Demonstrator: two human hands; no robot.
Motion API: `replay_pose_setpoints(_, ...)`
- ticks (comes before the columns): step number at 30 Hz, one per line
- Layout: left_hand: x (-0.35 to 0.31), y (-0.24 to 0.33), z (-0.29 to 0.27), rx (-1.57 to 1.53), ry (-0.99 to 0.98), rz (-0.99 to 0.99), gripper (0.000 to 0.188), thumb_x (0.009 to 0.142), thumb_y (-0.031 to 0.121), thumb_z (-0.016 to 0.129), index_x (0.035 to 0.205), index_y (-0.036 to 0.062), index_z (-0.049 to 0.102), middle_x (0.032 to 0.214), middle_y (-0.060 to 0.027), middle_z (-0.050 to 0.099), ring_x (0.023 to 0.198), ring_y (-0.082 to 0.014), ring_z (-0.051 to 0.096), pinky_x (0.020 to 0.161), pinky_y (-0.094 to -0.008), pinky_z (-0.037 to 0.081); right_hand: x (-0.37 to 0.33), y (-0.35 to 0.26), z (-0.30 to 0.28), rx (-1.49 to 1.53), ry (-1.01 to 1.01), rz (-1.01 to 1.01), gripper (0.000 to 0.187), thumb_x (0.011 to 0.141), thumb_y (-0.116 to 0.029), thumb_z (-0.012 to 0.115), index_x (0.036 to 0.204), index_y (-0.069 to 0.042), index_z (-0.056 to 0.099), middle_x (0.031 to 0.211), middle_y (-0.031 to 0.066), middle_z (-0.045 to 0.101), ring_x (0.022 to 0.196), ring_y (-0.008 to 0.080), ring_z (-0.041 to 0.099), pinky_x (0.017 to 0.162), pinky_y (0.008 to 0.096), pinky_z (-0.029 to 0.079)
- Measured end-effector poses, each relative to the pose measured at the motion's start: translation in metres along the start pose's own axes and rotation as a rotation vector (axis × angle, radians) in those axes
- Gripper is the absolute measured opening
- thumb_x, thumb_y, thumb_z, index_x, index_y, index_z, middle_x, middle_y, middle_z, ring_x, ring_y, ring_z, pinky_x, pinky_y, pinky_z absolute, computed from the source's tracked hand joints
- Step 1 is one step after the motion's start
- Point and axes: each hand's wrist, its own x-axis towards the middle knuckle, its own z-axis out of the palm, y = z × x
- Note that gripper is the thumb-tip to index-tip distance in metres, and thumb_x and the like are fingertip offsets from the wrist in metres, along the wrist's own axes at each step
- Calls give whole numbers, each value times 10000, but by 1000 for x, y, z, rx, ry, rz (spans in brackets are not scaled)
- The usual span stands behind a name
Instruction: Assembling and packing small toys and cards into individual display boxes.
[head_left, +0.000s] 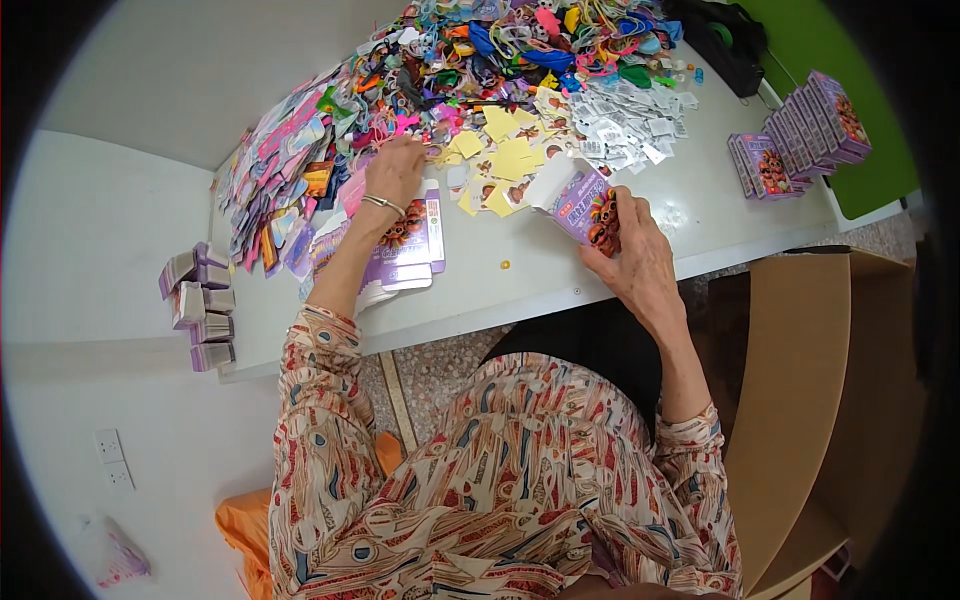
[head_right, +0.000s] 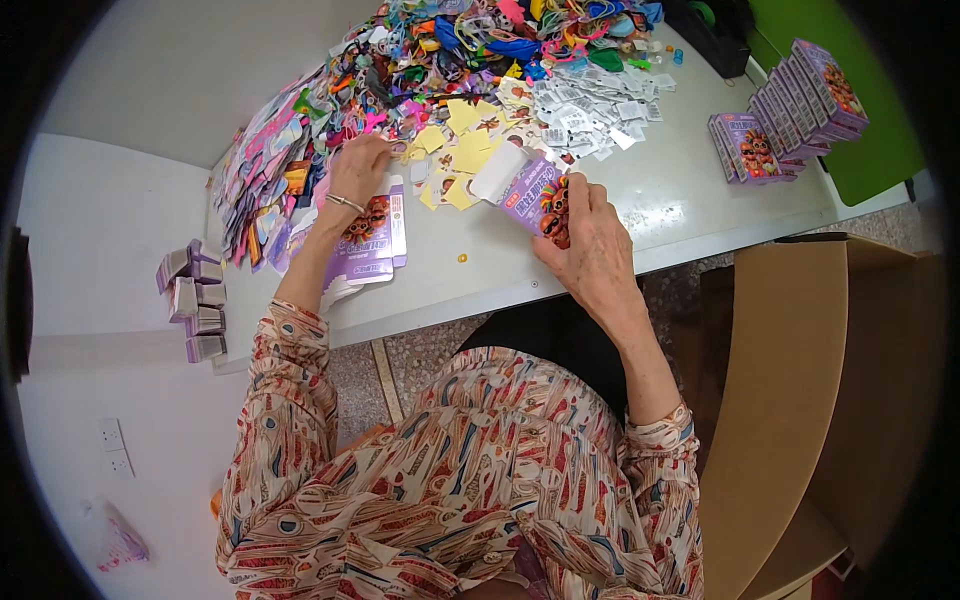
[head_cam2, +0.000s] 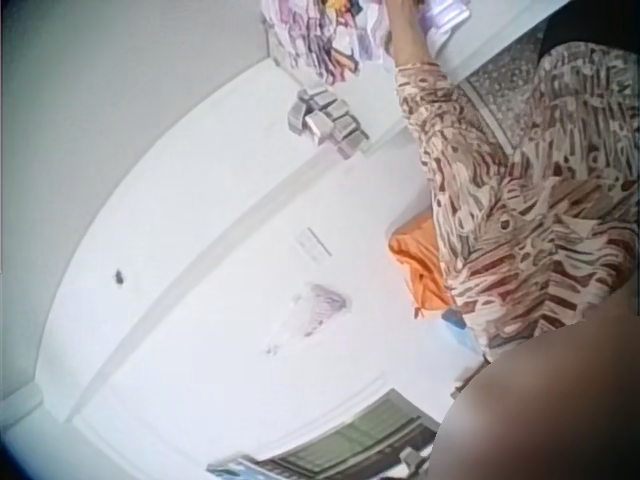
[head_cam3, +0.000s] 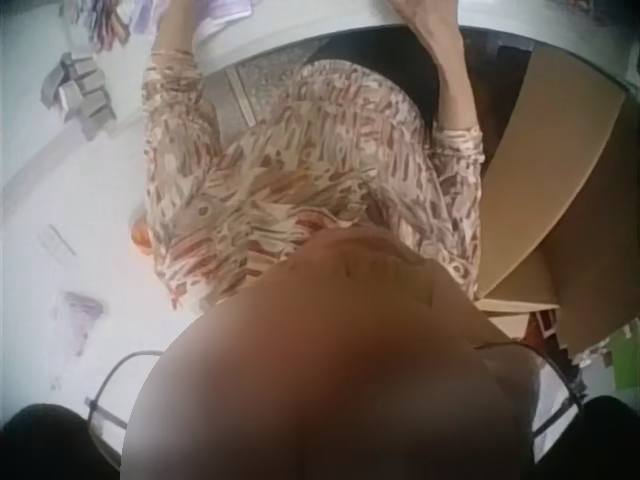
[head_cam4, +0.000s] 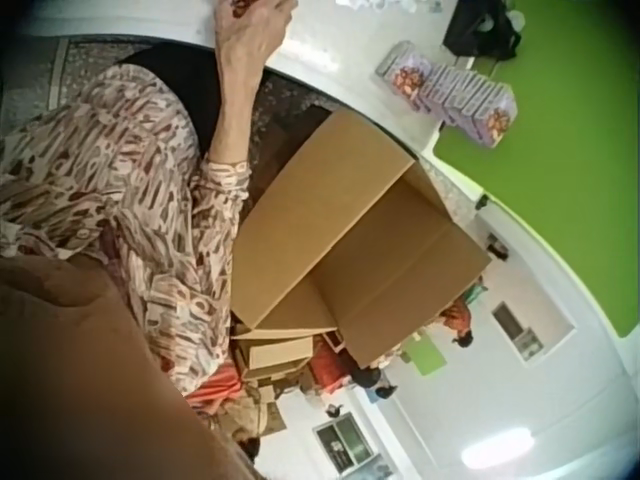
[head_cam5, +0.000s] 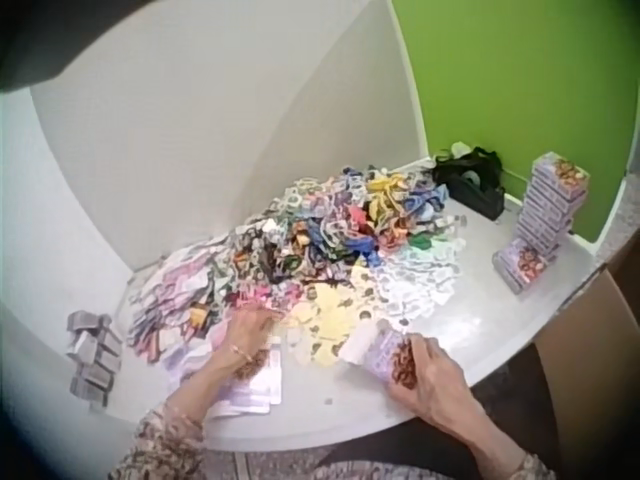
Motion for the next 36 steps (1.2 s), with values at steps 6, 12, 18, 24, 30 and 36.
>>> replay_pose_setpoints(6,24,39,-45,-804,-19,-356,154,949,133,568,1040,11,590,863,-76,676,753,-127,680,658,-246,559,3,-7,0,-66,-46,54,680,716,-183,713,1282,23,398,1039,215,537,926,382,580,793,431,494)
replay_pose_setpoints(12,28,122,-76,-1342,-202,-323,144,943,113,572,1035,1,576,878,-96,680,754,-142,685,670,-234,569,5,-9,2,-68,-52,46,707,698,-164,739,1279,29,385,1045,220,530,945,389,574,795,440,496)
replay_pose_setpoints(18,22,145,-42,-1175,-319,-256,157,946,127,574,1045,6,576,857,-72,682,712,-121,672,605,-235,536,2,-9,-3,-53,-63,47,725,689,-147,746,1285,21,370,1045,223,526,942,396,571,794,443,495)
replay_pose_setpoints(24,16,175,-33,-318,-37,162,101,795,66,632,879,56,687,854,-72,647,747,-277,624,654,-346,484,-1,-7,-2,-31,-17,29,701,688,-152,740,1268,20,384,1037,220,532,935,396,571,782,446,495)
replay_pose_setpoints(30,29,171,-35,-314,-24,243,150,794,68,656,939,76,691,1020,-88,617,979,-279,568,811,-365,452,-1,-4,0,-51,-10,56,677,687,-200,730,1238,35,414,1001,217,543,913,377,577,764,436,495)
replay_pose_setpoints(36,12,174,-19,-740,110,32,270,833,118,692,1088,39,652,1124,-116,578,982,-236,585,840,-335,478,0,5,-1,-67,186,17,668,685,-252,729,1198,63,441,948,213,568,839,368,595,734,425,496)
